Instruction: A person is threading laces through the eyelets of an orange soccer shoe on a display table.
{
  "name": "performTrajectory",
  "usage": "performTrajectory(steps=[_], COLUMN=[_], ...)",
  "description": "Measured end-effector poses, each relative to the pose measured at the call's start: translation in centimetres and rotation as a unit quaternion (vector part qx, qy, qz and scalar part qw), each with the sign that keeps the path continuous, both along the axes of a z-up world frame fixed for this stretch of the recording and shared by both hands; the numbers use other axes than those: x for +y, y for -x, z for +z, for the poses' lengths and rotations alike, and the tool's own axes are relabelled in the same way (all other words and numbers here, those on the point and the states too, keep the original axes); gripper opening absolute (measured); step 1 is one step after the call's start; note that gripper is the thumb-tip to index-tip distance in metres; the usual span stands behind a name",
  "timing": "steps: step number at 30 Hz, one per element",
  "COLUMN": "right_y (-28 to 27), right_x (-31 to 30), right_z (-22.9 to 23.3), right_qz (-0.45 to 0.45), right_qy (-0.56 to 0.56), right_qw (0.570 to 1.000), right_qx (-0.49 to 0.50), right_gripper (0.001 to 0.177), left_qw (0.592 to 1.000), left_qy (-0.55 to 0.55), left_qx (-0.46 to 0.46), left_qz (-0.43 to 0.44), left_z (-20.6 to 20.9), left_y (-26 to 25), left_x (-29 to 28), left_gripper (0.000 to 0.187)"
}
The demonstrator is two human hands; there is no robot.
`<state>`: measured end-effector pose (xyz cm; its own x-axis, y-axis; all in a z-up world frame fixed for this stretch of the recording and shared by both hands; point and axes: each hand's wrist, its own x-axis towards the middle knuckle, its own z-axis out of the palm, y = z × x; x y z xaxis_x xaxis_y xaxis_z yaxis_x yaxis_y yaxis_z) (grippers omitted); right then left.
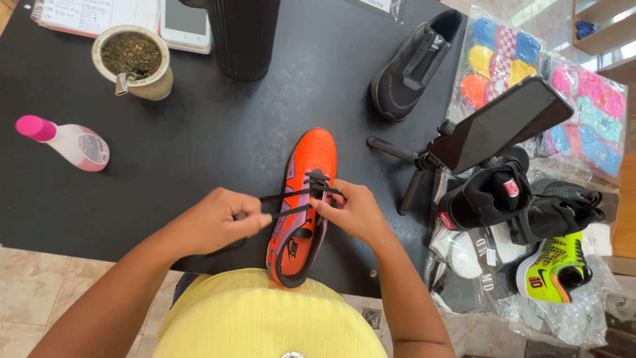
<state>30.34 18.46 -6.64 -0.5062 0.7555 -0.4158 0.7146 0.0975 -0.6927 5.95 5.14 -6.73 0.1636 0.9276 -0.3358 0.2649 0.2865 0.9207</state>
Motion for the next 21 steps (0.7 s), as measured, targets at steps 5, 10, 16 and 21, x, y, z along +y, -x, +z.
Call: performTrajectory(steps=[5,10,16,21], right_y=[-0.4,-1.1,-1.2,-0.7], right_x=[-0.4,0.1,-0.7,-1.3], right_z=[-1.3,-3.3,-3.1,-2.6], right_qz=[-0.01,0.014,0.068,0.074], right_qy=[-0.054,-0.116,-0.22,-0.256], right_qw=[0.997,0.993,0.973,0.964], right_qx=[0.047,0.026,-0.007,-0.029], right_gripper=[0.047,0.044,0.043,0.04], left_qw=[0.973,0.994,0.99,0.988], left_qy=[0.049,-0.033,-0.139,-0.147], left_qx=[0.213,0.091,0.035,-0.024], left_qz=[-0.079,-0.051,0.003,0.035], left_z=[1.2,0.8,2.0,3.1], left_y=[-0.5,0.5,3.6,6.8], left_x=[-0.1,-0.5,-2.0,-4.3], left_gripper=[0.028,0.024,0.03,0.04])
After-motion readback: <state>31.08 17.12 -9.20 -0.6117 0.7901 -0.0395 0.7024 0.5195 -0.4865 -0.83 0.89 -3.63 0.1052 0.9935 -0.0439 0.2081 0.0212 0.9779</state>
